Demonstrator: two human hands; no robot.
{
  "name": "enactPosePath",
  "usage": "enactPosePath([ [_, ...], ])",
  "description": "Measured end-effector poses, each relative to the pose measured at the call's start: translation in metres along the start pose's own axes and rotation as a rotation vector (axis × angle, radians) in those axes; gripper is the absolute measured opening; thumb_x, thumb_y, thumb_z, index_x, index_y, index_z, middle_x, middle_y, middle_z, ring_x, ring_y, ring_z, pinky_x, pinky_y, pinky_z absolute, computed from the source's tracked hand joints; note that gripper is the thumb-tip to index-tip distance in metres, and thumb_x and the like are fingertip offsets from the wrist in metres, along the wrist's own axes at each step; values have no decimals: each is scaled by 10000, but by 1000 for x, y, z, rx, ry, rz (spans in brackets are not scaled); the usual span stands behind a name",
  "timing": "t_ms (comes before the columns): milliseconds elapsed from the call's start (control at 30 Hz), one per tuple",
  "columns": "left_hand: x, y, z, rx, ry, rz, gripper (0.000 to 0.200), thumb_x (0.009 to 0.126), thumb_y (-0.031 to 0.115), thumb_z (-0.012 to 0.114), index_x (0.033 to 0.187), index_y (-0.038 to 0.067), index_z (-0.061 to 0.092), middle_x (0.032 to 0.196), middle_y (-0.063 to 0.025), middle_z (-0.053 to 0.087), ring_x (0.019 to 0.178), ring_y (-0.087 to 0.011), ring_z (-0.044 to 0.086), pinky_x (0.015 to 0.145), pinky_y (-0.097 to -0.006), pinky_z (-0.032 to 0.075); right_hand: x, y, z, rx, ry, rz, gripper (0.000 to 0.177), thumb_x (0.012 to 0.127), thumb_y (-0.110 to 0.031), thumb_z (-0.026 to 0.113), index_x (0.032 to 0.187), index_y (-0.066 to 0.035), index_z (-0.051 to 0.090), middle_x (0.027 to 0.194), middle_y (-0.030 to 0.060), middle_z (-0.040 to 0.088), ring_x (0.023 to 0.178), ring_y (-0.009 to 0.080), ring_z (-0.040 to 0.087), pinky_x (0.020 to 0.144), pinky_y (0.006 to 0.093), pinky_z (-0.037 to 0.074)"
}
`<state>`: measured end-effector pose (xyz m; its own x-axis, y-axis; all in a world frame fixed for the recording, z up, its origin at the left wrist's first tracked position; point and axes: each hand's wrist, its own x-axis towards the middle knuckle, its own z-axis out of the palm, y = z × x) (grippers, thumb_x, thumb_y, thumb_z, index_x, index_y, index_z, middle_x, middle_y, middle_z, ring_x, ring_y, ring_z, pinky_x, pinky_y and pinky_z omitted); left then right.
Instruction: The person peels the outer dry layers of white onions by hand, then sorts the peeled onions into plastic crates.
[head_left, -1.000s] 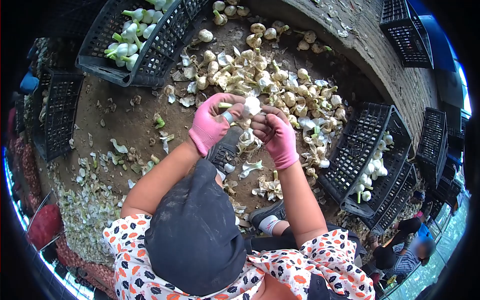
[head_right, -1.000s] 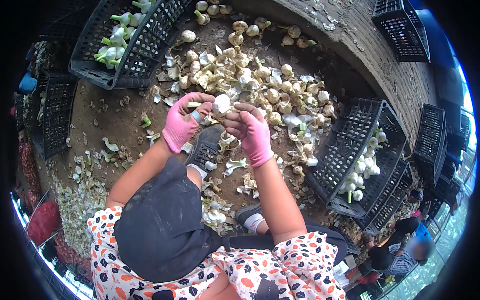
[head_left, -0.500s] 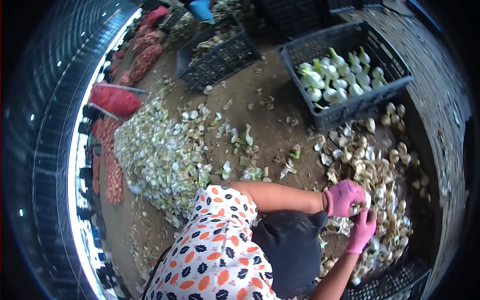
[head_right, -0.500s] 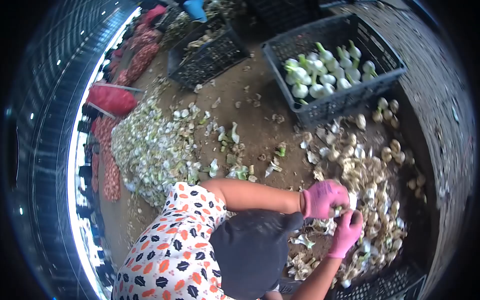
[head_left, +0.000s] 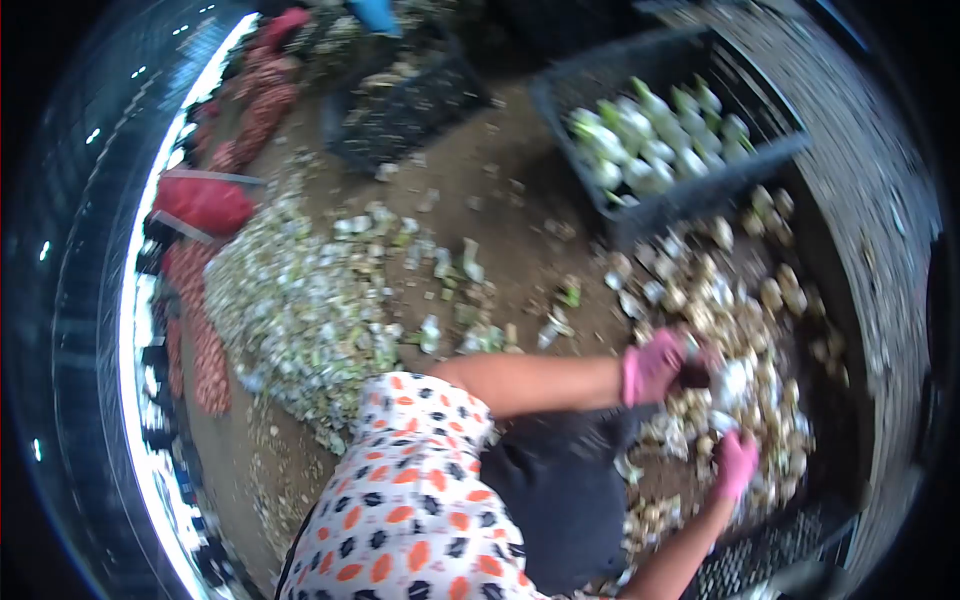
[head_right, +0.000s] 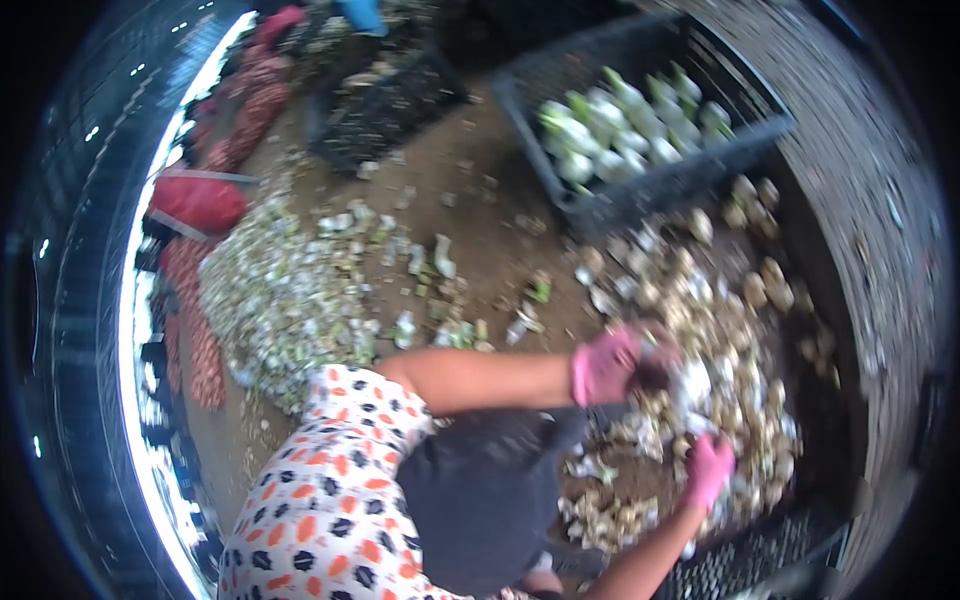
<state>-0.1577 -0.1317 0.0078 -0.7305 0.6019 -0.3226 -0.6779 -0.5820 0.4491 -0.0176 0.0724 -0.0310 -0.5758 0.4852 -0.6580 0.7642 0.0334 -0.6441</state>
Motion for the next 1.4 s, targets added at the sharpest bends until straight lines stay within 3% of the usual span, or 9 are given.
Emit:
enactPosePath([
  [100, 10, 18, -4, -186, -48, -358, 146, 858, 174, 639, 972, 84, 653, 951, -53, 692, 905, -189, 665, 816, -356, 545, -30, -27, 20, -506, -169, -163, 322, 782, -291, 695, 891, 5, 630, 684, 120, 632, 646, 176, 606, 652, 316, 487],
  [200, 6, 27, 11, -144, 79, -379, 163, 875, 196, 632, 992, 84, 654, 996, -75, 686, 945, -196, 658, 877, -350, 535, -49, -39, 52, 509, -130, -388, 534, 795, -104, 723, 1286, -77, 515, 1067, 71, 605, 875, 142, 601, 761, 281, 503],
  [300, 1, 21, 5, -127, 76, -461, 238, 880, 219, 631, 1075, 84, 634, 1045, -88, 670, 968, -204, 644, 886, -363, 522, -58, -55, 64, 665, -121, -551, 758, 784, -10, 717, 1433, -108, 339, 1215, 55, 515, 934, 139, 586, 810, 256, 494],
  [533, -6, 14, -4, -12, -16, -585, 281, 912, 237, 580, 1174, 133, 581, 1102, -57, 646, 1018, -209, 620, 918, -382, 480, -45, -51, 72, 369, 393, -827, 117, 826, -59, 679, 938, -28, 668, 867, 67, 647, 846, 201, 617, 774, 301, 489],
  [767, -9, 7, -12, -26, -71, -656, 399, 900, 267, 553, 1208, 14, 566, 1165, -97, 631, 1053, -218, 617, 947, -372, 481, -44, -60, 60, 1379, -401, -292, 446, 980, -418, 426, 667, -103, 388, 634, 21, 442, 647, 128, 520, 558, 279, 453],
  [800, -5, 5, -21, -14, -53, -672, 398, 905, 275, 547, 1203, 11, 568, 1161, -98, 633, 1052, -214, 617, 938, -370, 485, -51, -64, 62, 1234, -65, 8, 362, 966, -393, 465, 769, -91, 495, 709, 21, 511, 653, 130, 524, 591, 260, 461],
  [1000, -17, -14, -29, 82, -229, -496, 443, 871, 225, 656, 1255, 73, 495, 1137, -63, 605, 1042, -191, 601, 921, -351, 480, -54, -43, 86, 397, 218, -785, 473, 800, -162, 709, 1238, -66, 558, 1296, 144, 511, 1231, 260, 458, 1010, 356, 370],
  [1267, -34, -22, -50, 667, -313, -680, 542, 922, 158, 583, 1397, 34, 353, 1225, -94, 534, 1121, -185, 537, 976, -320, 411, -66, -9, -102, 457, 699, -357, 170, 847, -79, 557, 974, -71, 669, 781, 35, 647, 563, 56, 524, 459, 172, 396],
  [1400, -52, -36, -83, 1036, -367, -704, 397, 888, -35, 548, 1278, 24, 510, 1205, -55, 577, 1098, -127, 536, 964, -274, 416, -103, 56, -249, 291, 965, -321, 175, 911, -145, 566, 1042, -75, 659, 756, 41, 653, 623, 51, 546, 579, 176, 431],
])
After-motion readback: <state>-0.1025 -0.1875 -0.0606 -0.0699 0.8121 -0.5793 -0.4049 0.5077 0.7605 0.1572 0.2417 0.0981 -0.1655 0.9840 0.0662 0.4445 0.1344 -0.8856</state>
